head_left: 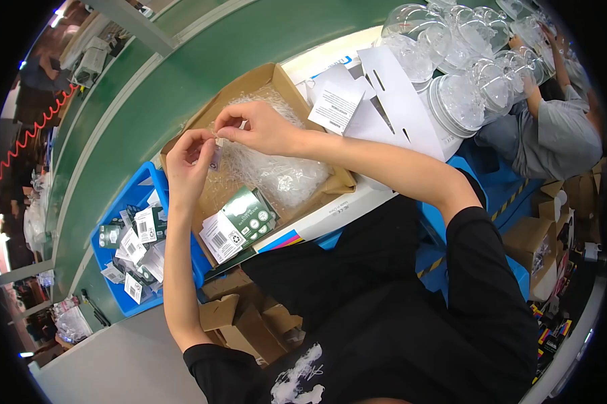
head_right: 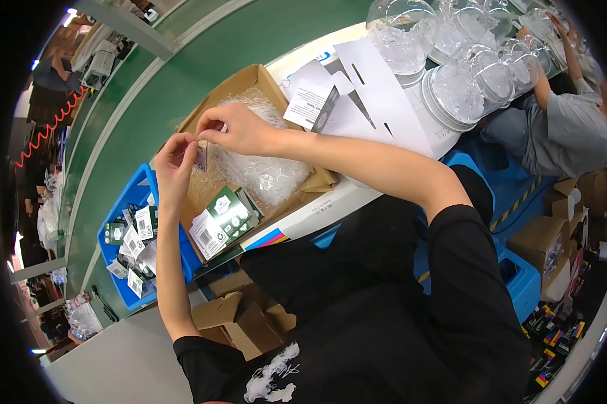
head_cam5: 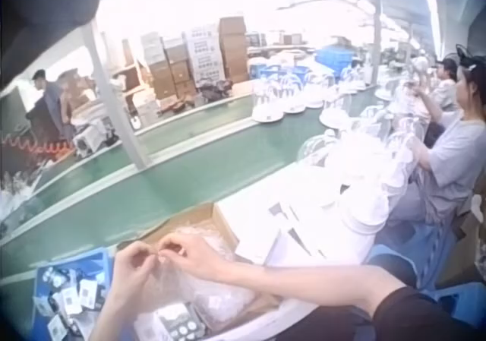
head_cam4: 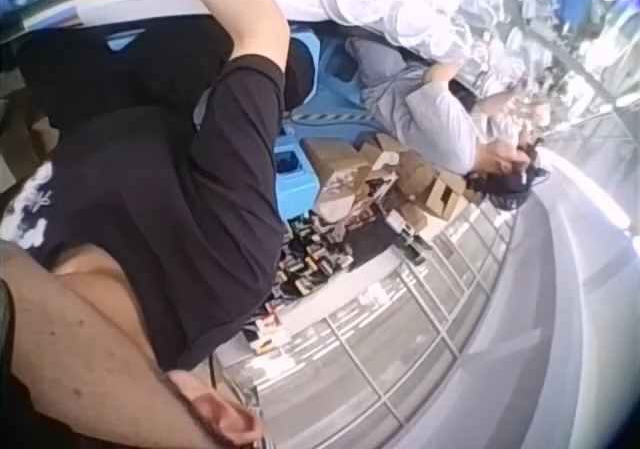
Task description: Attaching labels and electronic components to the bases of dome-shaped light fixtures on an assembly line.
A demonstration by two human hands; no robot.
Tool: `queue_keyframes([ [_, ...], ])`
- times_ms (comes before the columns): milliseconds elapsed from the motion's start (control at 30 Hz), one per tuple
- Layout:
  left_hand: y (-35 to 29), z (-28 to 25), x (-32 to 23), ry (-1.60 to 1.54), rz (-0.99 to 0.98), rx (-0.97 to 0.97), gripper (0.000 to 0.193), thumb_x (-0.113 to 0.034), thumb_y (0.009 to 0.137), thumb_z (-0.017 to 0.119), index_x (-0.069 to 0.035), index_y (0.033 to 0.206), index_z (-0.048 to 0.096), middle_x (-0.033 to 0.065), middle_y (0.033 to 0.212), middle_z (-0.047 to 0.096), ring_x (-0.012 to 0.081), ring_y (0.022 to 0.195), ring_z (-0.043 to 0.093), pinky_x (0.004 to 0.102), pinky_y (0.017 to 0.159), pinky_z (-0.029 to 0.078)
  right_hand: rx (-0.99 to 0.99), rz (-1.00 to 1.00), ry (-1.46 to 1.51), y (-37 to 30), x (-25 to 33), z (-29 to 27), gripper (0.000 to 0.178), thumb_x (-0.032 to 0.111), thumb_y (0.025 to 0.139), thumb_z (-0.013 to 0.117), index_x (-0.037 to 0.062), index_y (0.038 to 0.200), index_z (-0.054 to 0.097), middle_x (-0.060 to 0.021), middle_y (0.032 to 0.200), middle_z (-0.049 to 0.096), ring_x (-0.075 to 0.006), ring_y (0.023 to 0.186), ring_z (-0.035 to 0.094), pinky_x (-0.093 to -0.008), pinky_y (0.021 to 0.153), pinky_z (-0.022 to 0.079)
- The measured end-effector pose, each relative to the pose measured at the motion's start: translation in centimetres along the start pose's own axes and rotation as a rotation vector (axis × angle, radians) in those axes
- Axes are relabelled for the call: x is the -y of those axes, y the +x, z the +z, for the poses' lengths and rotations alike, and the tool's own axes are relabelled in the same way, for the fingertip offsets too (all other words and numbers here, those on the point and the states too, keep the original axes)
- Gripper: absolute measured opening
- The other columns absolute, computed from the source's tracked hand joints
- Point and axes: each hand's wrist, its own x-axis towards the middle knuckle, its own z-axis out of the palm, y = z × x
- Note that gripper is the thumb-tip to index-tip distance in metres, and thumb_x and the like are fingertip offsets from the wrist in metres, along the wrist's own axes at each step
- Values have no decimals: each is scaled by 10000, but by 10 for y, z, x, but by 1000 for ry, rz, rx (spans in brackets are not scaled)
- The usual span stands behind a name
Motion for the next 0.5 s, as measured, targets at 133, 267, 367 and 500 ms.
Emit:
queue_keyframes([
  [133,6,11,-1,42,35,27,59,-27,905,593,13,948,590,8,803,593,62,692,566,204,603,462,-17,-82,-185,-3,0,-13,142,130,840,639,15,923,658,-104,823,677,-163,750,645,-270,665,500],
  [267,2,5,10,58,3,60,73,-62,928,574,9,913,578,2,732,572,67,631,561,204,566,447,7,-58,-156,-3,0,-7,179,175,800,658,13,875,656,-125,777,669,-215,717,661,-321,624,508],
  [367,-3,1,9,6,-8,57,44,-30,923,568,12,920,581,6,740,577,68,642,561,202,570,455,-7,-91,-130,-3,4,1,149,153,783,651,13,834,652,-130,748,659,-236,691,653,-322,625,506],
  [500,-1,5,11,66,2,54,37,-20,911,578,16,912,588,0,745,581,60,656,561,202,592,453,-26,-117,-144,-6,1,-2,136,146,761,663,20,814,662,-128,733,654,-249,678,648,-329,614,501],
])
